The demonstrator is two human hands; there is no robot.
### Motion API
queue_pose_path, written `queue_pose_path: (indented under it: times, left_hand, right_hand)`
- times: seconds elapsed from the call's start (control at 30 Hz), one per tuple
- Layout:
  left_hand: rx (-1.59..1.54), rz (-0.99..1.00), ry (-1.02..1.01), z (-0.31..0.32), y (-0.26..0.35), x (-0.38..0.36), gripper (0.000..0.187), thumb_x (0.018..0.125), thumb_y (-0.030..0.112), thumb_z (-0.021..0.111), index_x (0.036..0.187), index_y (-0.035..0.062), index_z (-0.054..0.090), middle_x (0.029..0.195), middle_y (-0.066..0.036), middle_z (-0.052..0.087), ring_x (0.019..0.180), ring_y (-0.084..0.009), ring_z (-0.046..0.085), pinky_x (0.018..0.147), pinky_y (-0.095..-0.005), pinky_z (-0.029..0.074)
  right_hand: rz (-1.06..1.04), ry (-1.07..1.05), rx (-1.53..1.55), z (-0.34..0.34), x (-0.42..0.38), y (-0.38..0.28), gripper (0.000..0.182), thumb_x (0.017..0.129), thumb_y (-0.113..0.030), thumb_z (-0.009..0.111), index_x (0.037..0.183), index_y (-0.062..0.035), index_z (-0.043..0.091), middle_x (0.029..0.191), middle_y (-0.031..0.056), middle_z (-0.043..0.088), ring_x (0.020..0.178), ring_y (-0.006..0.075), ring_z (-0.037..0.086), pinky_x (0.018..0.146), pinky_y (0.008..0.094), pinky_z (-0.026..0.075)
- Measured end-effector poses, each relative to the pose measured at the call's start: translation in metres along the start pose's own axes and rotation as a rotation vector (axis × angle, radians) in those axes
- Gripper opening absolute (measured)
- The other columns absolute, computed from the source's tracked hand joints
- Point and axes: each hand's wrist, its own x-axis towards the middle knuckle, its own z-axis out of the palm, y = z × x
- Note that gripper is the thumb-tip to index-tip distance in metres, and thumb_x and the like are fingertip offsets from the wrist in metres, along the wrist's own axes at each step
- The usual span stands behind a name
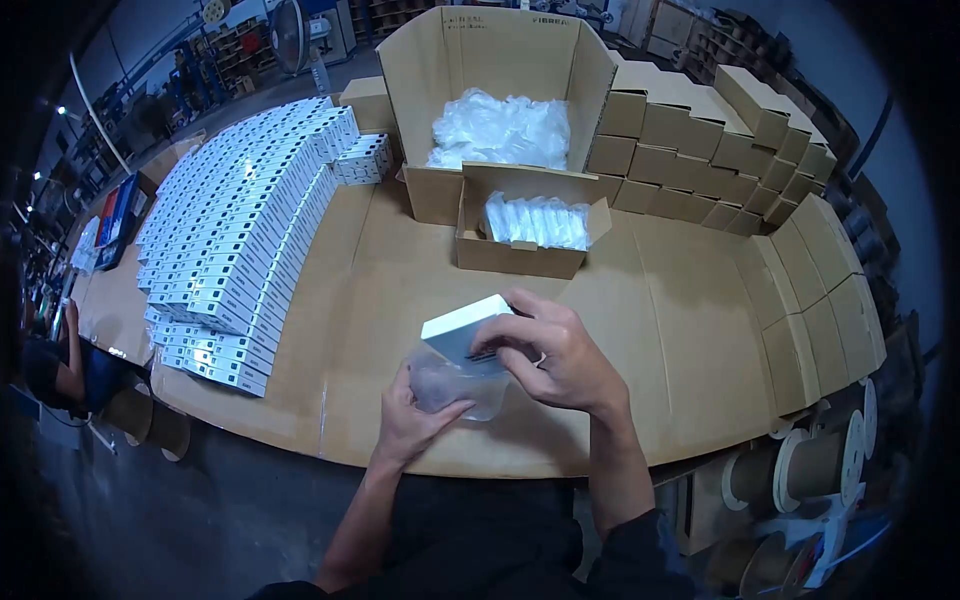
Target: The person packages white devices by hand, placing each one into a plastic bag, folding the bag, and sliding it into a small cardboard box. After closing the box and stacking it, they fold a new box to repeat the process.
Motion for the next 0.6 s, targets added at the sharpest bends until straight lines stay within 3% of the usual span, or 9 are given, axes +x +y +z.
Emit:
queue_pose_path:
  times: [0.13, 0.17, 0.3, 0.4, 0.43, 0.47, 0.5, 0.6]
  left_hand:
    - [-0.075, -0.005, -0.011, 0.001, -0.003, 0.002, 0.068, 0.077, 0.019, 0.092, 0.131, -0.0024, 0.055, 0.113, -0.017, 0.074, 0.105, -0.0253, 0.074, 0.091, -0.0386, 0.059]
    - [-0.123, -0.016, -0.023, 0.001, -0.002, 0.002, 0.068, 0.078, 0.017, 0.092, 0.131, -0.0025, 0.055, 0.116, -0.017, 0.073, 0.107, -0.0239, 0.072, 0.093, -0.0380, 0.058]
    - [-0.317, -0.001, -0.038, -0.001, 0.009, 0.004, 0.068, 0.083, 0.011, 0.087, 0.138, -0.0028, 0.050, 0.127, -0.013, 0.067, 0.116, -0.0188, 0.065, 0.099, -0.0345, 0.054]
    - [-0.558, -0.081, -0.037, 0.000, -0.001, 0.000, 0.063, 0.092, 0.009, 0.078, 0.144, -0.0031, 0.045, 0.129, -0.011, 0.063, 0.119, -0.0173, 0.062, 0.102, -0.0330, 0.051]
    - [-0.649, -0.111, -0.053, -0.001, -0.004, -0.001, 0.047, 0.103, 0.015, 0.064, 0.143, -0.0035, 0.048, 0.126, -0.010, 0.065, 0.117, -0.0151, 0.061, 0.102, -0.0316, 0.049]
    - [-0.618, -0.136, -0.019, 0.001, -0.010, -0.002, 0.044, 0.105, 0.017, 0.060, 0.142, -0.0038, 0.049, 0.125, -0.010, 0.065, 0.116, -0.0144, 0.061, 0.102, -0.0310, 0.049]
    - [-0.587, -0.161, 0.015, 0.004, -0.017, -0.002, 0.041, 0.108, 0.020, 0.056, 0.141, -0.0041, 0.051, 0.125, -0.010, 0.065, 0.114, -0.0137, 0.061, 0.101, -0.0303, 0.048]
    - [-0.577, -0.194, 0.116, 0.014, -0.023, -0.004, 0.040, 0.111, 0.024, 0.049, 0.138, -0.0048, 0.055, 0.124, -0.009, 0.066, 0.112, -0.0124, 0.060, 0.099, -0.0288, 0.048]
  right_hand:
    - [0.022, 0.038, 0.204, 0.017, 0.001, 0.010, 0.024, 0.088, 0.002, 0.060, 0.105, -0.0039, 0.076, 0.092, 0.0127, 0.065, 0.084, 0.0273, 0.065, 0.076, 0.0365, 0.052]
    - [0.080, 0.023, 0.243, 0.019, -0.001, 0.010, 0.025, 0.096, -0.007, 0.057, 0.113, -0.0021, 0.075, 0.097, 0.0145, 0.067, 0.090, 0.0280, 0.065, 0.083, 0.0378, 0.051]
    - [0.143, 0.089, 0.364, 0.035, -0.008, 0.020, 0.029, 0.101, -0.016, 0.053, 0.119, -0.0018, 0.073, 0.102, 0.0143, 0.067, 0.097, 0.0259, 0.064, 0.089, 0.0368, 0.049]
    - [0.210, 0.069, 0.412, 0.040, -0.015, 0.028, 0.032, 0.102, -0.018, 0.052, 0.122, -0.0020, 0.072, 0.107, 0.0141, 0.067, 0.101, 0.0249, 0.063, 0.092, 0.0359, 0.048]
    - [0.231, 0.056, 0.418, 0.042, -0.017, 0.030, 0.032, 0.103, -0.018, 0.052, 0.122, -0.0021, 0.072, 0.107, 0.0142, 0.067, 0.102, 0.0246, 0.062, 0.092, 0.0356, 0.047]
    - [0.253, 0.042, 0.425, 0.044, -0.020, 0.034, 0.031, 0.103, -0.017, 0.052, 0.122, -0.0021, 0.072, 0.108, 0.0143, 0.067, 0.102, 0.0244, 0.062, 0.093, 0.0354, 0.047]
    - [0.261, -0.063, 0.456, 0.042, -0.024, 0.041, 0.036, 0.103, -0.013, 0.052, 0.135, -0.0006, 0.063, 0.119, 0.0137, 0.066, 0.113, 0.0240, 0.061, 0.100, 0.0364, 0.047]
    - [0.340, 0.190, 0.714, 0.064, -0.036, 0.042, 0.046, 0.102, -0.006, 0.054, 0.148, 0.0014, 0.048, 0.132, 0.0130, 0.061, 0.125, 0.0232, 0.058, 0.109, 0.0374, 0.045]
